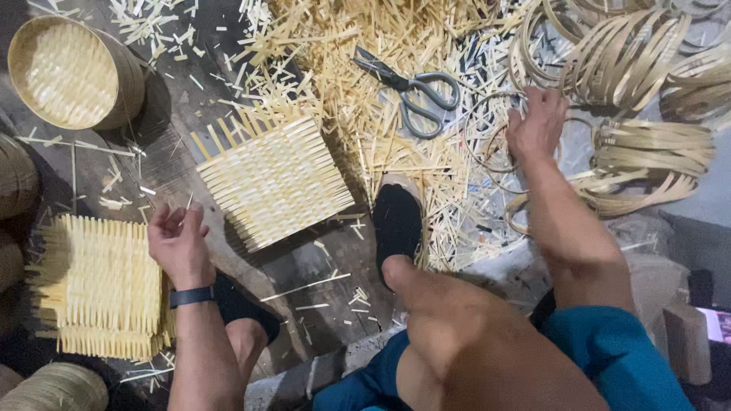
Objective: The person places a circular bamboo ring onto a flat woven bamboo mat, trims the excess mat with shears, and then removes the finished circular plate. This process is repeated multiple times to produce several plates.
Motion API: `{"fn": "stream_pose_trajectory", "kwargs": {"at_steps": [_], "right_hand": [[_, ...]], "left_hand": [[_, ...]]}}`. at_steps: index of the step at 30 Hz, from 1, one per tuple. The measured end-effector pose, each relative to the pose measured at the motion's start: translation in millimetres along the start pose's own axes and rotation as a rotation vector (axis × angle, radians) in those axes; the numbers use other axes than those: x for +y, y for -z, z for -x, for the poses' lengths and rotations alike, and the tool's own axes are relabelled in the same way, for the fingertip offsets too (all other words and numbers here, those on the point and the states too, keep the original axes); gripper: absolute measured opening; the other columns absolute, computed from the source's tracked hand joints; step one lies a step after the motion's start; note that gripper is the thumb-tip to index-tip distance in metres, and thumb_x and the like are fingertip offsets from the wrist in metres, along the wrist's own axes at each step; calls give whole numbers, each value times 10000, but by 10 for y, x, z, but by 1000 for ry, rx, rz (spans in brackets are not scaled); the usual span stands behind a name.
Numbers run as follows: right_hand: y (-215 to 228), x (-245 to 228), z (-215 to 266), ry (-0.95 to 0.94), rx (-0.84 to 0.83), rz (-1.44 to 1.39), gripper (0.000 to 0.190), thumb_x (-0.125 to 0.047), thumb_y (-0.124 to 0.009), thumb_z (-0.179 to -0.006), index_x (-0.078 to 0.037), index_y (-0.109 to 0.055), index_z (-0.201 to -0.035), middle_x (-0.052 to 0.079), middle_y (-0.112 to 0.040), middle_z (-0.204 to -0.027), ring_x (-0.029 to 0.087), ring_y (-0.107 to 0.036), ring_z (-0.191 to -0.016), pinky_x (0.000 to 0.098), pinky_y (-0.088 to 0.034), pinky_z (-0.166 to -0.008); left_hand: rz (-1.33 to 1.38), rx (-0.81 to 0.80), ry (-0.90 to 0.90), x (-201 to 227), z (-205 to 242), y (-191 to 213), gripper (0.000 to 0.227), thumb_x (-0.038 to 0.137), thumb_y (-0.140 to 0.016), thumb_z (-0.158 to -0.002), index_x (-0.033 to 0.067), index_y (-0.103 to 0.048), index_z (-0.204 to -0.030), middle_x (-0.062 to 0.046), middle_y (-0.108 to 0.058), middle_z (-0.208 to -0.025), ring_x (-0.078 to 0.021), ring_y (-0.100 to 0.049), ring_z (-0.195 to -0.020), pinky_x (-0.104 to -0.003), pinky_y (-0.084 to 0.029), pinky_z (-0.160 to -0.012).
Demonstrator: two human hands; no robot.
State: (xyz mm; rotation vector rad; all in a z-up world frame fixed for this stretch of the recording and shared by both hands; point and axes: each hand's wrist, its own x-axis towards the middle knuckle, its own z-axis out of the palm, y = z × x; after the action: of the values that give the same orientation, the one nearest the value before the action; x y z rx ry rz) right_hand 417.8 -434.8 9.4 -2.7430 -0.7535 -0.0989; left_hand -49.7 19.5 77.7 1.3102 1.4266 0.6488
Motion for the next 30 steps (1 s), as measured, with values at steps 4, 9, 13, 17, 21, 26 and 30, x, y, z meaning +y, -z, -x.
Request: {"fn": "stream_pose_trajectory", "kwargs": {"at_steps": [4, 9, 13, 17, 21, 26, 30], "right_hand": [[-114, 86, -450, 145, -76, 177, 252, -157, -818, -864, -80, -741, -1091, 196, -612, -1183, 428, -508, -1143, 532, -437, -1003], [251, -382, -814, 222, -340, -15, 157, -161, -802, -941, -110, -775, -1086, 127, -679, -1049, 339, -654, -954, 476, -531, -850], [801, -1623, -740, 560, -316, -541, 150, -92, -812, -908, -151, -778, -1042, 84, -678, -1005, 264, -671, -941, 371, -551, -814], [1242, -2905, -360, 940, -336, -726, 200, -98, -848, -830, -101, -753, -1006, 62, -658, -930, 249, -644, -854, 349, -523, -710], [1519, -3518, -93, 1027, -103, -622, 184, -61, -852, -786, -82, -716, -909, 59, -581, -816, 262, -571, -781, 384, -491, -660], [1591, -3835, 16, 1030, -91, -625, 173, -93, -862, -816, -99, -734, -931, 35, -594, -792, 238, -587, -748, 372, -490, -633], [1651, -3804, -189, 423, -441, -840, 303, -252, -764, -864, -26, -687, -1050, 73, -662, -882, 202, -682, -772, 330, -578, -643]], "left_hand": [[27, -34, -96, 95, 88, 13, 535, 141, -818, -943, 10, -552, -1389, -81, -648, -1219, -149, -683, -1034, -275, -614, -796], [-61, -58, -299, 551, 178, -276, 361, 175, -770, -1006, -1, -643, -1294, -87, -691, -1210, -161, -692, -1079, -294, -600, -897], [13, -300, -340, 1191, 401, -958, 328, 287, -696, -1027, 40, -702, -1243, -54, -695, -1105, -121, -645, -951, -281, -557, -805], [173, -773, 106, 1552, 739, -1495, 809, 733, -448, -898, 2, -772, -1025, -74, -769, -925, -119, -710, -806, -250, -567, -626], [101, -771, 274, 1561, 1020, -1459, 902, 839, -366, -934, 18, -600, -643, -26, -488, -569, -142, -448, -493, -299, -322, -414], [297, -676, 293, 1451, 1130, -1146, 804, 799, -370, -938, 95, -585, -617, 19, -473, -539, -106, -424, -467, -283, -282, -418], [413, -611, 229, 1326, 1060, -1022, 460, 544, -605, -952, 111, -684, -816, -4, -588, -658, -114, -456, -520, -290, -322, -455]]}}
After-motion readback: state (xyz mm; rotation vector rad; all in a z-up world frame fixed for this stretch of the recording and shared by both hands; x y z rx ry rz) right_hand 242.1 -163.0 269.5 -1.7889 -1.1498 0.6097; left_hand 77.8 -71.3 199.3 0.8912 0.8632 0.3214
